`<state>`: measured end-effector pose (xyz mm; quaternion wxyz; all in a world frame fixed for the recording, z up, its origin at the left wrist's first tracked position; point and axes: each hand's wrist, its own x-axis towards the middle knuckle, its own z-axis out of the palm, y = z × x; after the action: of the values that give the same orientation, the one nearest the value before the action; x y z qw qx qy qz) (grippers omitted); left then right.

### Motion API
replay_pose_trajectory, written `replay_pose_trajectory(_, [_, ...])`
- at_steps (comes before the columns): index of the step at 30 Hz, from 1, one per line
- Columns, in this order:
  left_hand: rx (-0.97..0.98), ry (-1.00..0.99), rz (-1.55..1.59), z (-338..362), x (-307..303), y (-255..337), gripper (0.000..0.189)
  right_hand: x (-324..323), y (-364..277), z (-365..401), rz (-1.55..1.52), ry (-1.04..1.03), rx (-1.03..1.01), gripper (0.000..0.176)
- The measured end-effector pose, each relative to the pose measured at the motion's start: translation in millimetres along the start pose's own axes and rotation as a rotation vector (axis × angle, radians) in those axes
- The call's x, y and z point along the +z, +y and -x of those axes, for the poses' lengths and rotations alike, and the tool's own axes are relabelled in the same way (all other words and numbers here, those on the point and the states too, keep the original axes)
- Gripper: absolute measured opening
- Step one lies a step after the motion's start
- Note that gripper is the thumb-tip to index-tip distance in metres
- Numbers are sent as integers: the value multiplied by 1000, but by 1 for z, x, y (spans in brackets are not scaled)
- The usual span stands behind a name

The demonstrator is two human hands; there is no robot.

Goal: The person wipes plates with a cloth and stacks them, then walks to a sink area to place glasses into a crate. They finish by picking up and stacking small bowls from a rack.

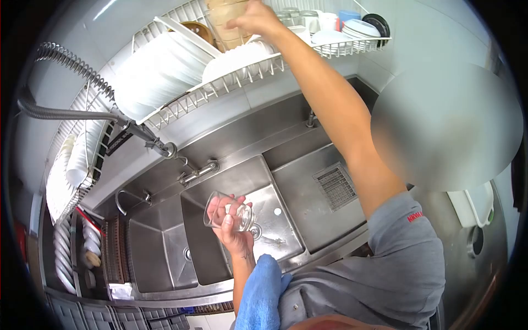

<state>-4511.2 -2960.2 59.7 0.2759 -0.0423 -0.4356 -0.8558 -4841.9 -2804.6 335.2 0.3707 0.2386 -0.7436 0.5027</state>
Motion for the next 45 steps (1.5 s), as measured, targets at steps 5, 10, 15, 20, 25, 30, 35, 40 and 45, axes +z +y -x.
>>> replay_pose_trajectory(5, [44,141,-61,19,-19,9,58,27,-13,-21,163,-275,201,75])
replay_pose_trajectory(10, [93,204,-99,26,-34,17,55,35,13,-27,-305,-134,-74,37])
replay_pose_trajectory(15, [63,217,-114,29,-36,12,55,4,-26,-32,-551,227,-233,37])
replay_pose_trajectory(20, [7,211,-108,33,-34,4,55,-11,-16,-58,-837,272,-267,26])
replay_pose_trajectory(25, [-97,178,-9,34,-29,0,59,-82,-53,3,-1130,78,-122,21])
replay_pose_trajectory(30, [-290,-71,-40,37,-23,2,51,-156,-77,96,-1076,-1,-74,37])
replay_pose_trajectory(35, [-462,-364,-3,51,-27,6,51,-213,-119,215,-809,228,106,30])
replay_pose_trajectory(40, [-677,-550,-24,89,-23,15,55,-258,-167,324,-540,458,251,59])
replay_pose_trajectory(45, [-829,-743,-40,137,-10,20,58,-300,-214,416,-332,642,383,66])
